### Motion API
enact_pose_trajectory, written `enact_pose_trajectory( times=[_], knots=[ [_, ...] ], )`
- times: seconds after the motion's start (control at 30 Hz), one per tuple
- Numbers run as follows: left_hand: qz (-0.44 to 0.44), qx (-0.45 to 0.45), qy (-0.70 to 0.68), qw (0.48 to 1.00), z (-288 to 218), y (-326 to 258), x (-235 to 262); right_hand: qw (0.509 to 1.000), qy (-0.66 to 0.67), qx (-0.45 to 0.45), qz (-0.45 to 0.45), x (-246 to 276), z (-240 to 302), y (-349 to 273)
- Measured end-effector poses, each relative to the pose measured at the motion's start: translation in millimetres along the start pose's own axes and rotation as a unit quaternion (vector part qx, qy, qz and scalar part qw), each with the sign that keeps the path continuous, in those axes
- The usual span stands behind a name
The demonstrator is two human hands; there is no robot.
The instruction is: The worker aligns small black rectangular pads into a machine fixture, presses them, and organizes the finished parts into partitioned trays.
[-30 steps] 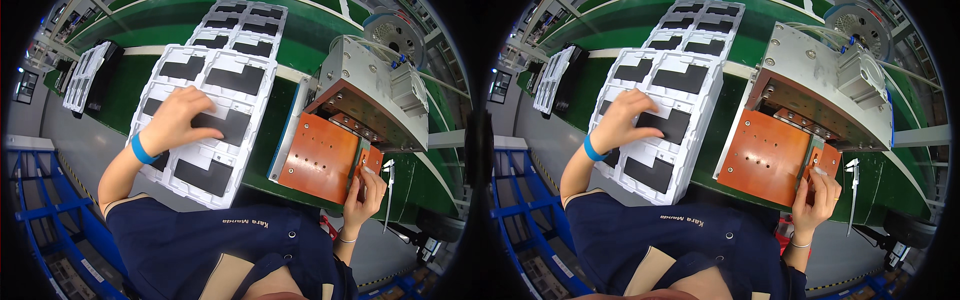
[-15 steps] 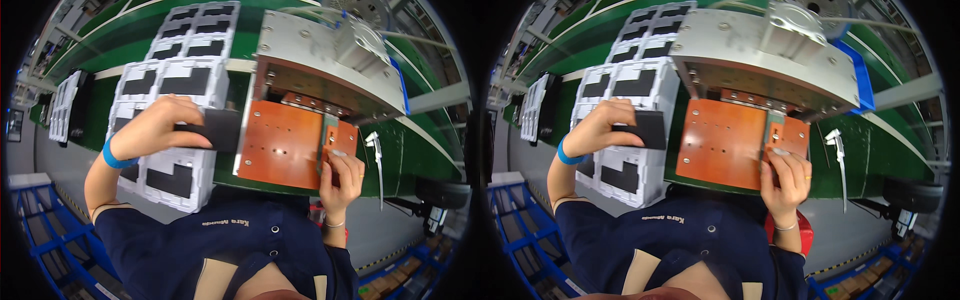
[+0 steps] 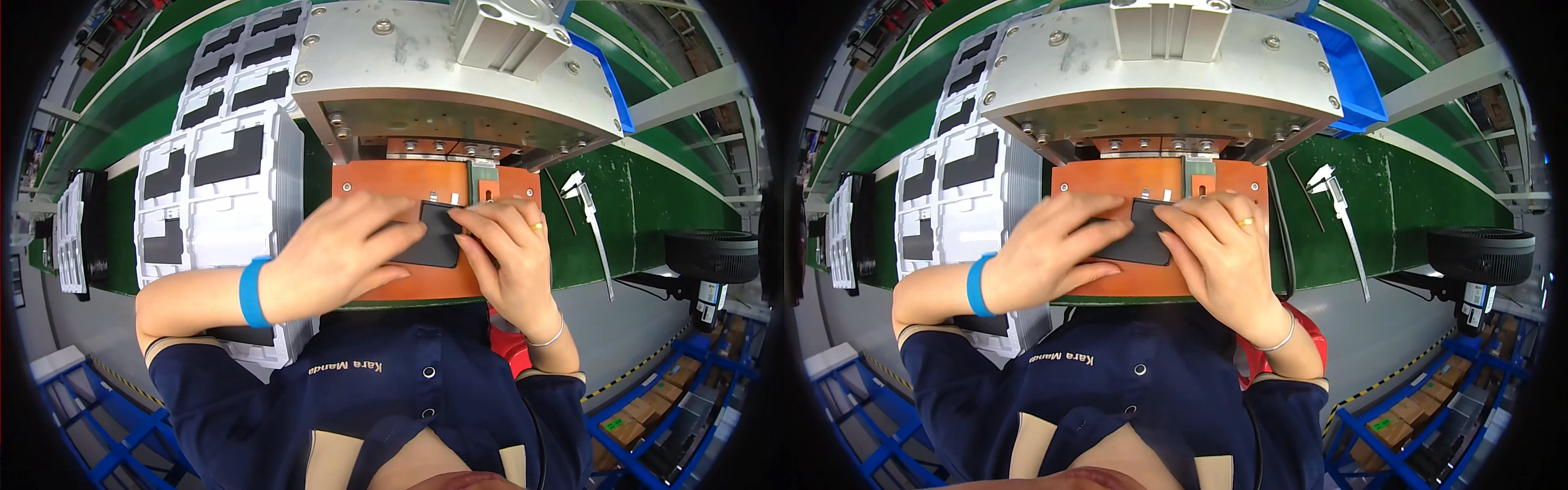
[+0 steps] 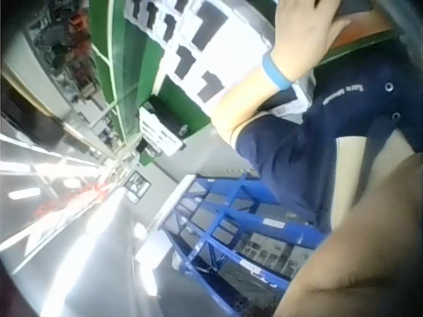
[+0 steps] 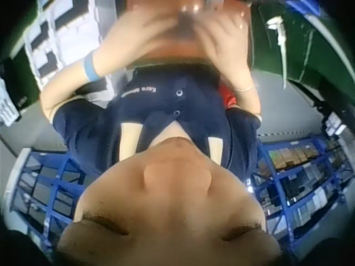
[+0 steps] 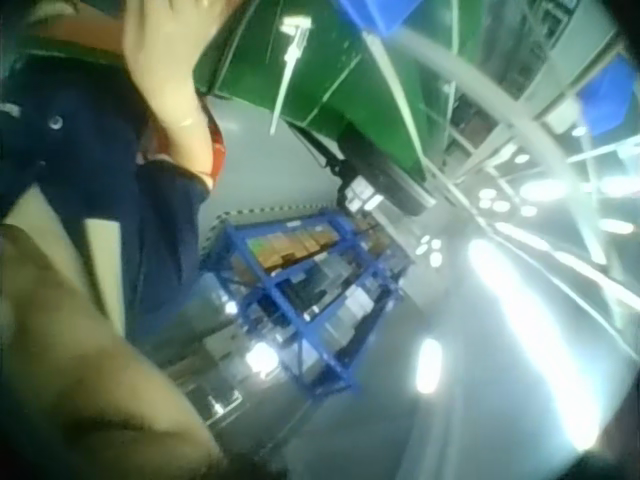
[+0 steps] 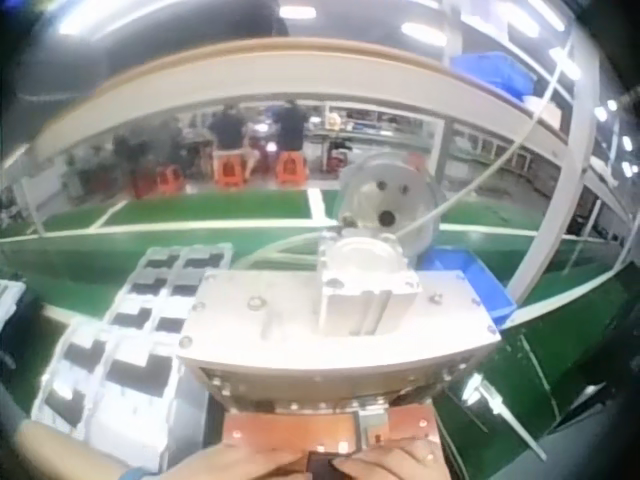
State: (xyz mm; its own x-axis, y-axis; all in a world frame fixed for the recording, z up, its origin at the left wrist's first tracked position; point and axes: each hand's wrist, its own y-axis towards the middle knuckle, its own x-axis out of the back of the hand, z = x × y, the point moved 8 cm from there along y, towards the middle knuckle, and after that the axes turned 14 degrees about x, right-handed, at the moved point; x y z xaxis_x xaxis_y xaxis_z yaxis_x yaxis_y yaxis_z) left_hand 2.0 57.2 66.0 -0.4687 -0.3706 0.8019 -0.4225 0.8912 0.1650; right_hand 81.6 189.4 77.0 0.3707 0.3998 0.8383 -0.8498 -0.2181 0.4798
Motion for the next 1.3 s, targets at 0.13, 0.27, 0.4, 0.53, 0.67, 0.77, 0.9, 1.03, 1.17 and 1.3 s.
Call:
enact_pose_trajectory(
  times=[0.13, 0.27, 0.4, 0.53, 0.67, 0.77, 0.9, 1.03, 1.17, 1.3],
  knots=[
    [-0.008, -0.033, 0.023, 0.999, -7, -11, -17, 0.998, -0.043, 0.021, 0.028, -11, 2, 9],
    [-0.021, -0.049, 0.014, 0.998, -15, -11, -17, 0.995, -0.075, 0.034, 0.053, -8, 9, 10],
    [-0.009, -0.045, 0.022, 0.999, -19, -13, -16, 0.989, -0.113, -0.001, 0.092, -10, 10, 14],
    [-0.006, -0.031, 0.012, 0.999, -18, -13, -16, 0.995, -0.084, -0.030, 0.037, -3, 2, 3],
    [0.001, -0.033, 0.011, 0.999, -18, -12, -16, 0.998, -0.064, 0.000, 0.013, 3, 3, 1],
    [0.008, -0.039, 0.003, 0.999, -16, -12, -15, 0.996, -0.068, -0.006, 0.051, -3, 4, 5],
    [0.000, -0.036, -0.004, 0.999, -9, -16, -15, 0.993, -0.079, -0.033, -0.081, 17, -2, -7],
    [-0.001, -0.033, -0.010, 0.999, -6, -12, -12, 0.995, -0.034, -0.058, -0.075, 26, 1, -31],
    [-0.014, -0.032, 0.003, 0.999, -1, -3, -10, 0.998, 0.007, -0.061, -0.027, 11, 6, -38],
    [-0.019, -0.027, 0.018, 0.999, 2, 3, -6, 0.999, 0.004, -0.047, -0.008, 8, 11, -29]
  ],
)
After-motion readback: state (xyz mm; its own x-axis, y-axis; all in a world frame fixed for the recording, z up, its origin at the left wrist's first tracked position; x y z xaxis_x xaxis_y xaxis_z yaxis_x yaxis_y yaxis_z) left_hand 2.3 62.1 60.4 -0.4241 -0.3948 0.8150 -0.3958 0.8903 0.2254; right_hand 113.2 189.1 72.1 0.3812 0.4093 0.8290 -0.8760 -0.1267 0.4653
